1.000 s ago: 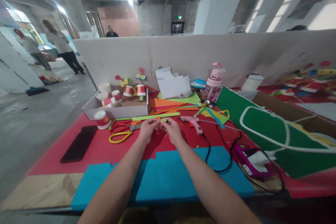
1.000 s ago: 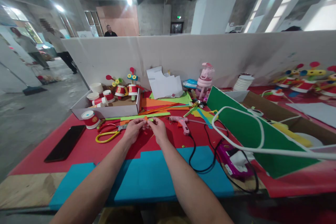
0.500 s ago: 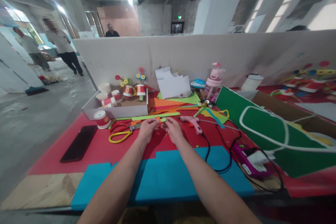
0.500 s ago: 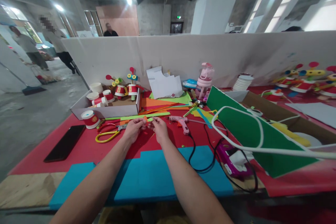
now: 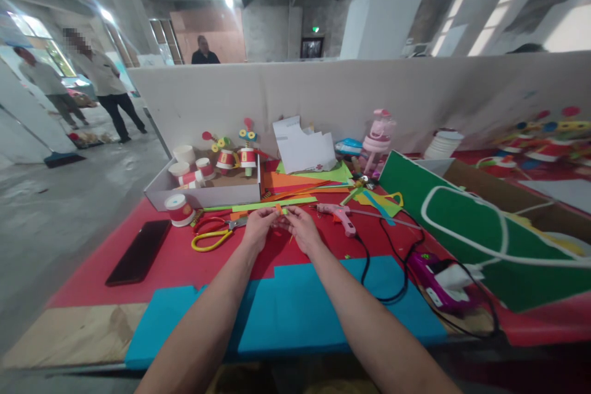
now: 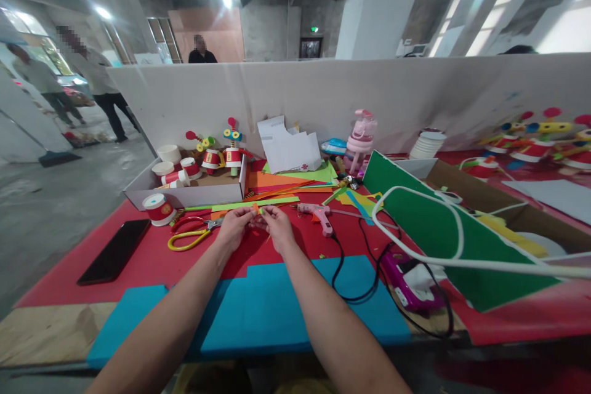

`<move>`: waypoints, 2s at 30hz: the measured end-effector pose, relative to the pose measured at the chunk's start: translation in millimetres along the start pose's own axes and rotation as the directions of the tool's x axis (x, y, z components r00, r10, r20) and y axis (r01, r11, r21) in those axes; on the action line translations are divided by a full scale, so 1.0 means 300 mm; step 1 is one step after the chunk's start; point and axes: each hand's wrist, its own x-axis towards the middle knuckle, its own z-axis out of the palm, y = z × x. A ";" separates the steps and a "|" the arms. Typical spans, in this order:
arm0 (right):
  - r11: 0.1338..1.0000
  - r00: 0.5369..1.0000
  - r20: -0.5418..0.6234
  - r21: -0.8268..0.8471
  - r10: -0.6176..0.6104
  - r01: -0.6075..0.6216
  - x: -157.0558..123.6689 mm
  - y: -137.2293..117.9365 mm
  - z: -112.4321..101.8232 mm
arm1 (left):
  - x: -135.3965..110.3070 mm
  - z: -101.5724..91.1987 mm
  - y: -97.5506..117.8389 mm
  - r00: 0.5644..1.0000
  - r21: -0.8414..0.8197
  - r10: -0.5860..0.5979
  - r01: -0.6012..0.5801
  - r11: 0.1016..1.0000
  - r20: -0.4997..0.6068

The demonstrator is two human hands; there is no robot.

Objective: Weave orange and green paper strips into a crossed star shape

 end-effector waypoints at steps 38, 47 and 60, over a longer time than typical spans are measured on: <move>0.994 0.997 -0.053 -0.093 -0.056 0.051 -0.004 0.001 0.008 | 0.006 -0.010 -0.016 0.999 0.057 0.050 -0.051 0.997 0.014; 0.990 0.996 -0.064 -0.135 -0.056 0.047 -0.003 -0.003 0.005 | 0.001 -0.003 -0.005 0.998 0.098 0.062 -0.058 0.993 -0.033; 0.993 0.996 -0.073 -0.104 -0.057 0.049 -0.003 -0.001 0.004 | 0.002 -0.002 -0.012 0.999 0.063 0.045 -0.045 0.997 -0.009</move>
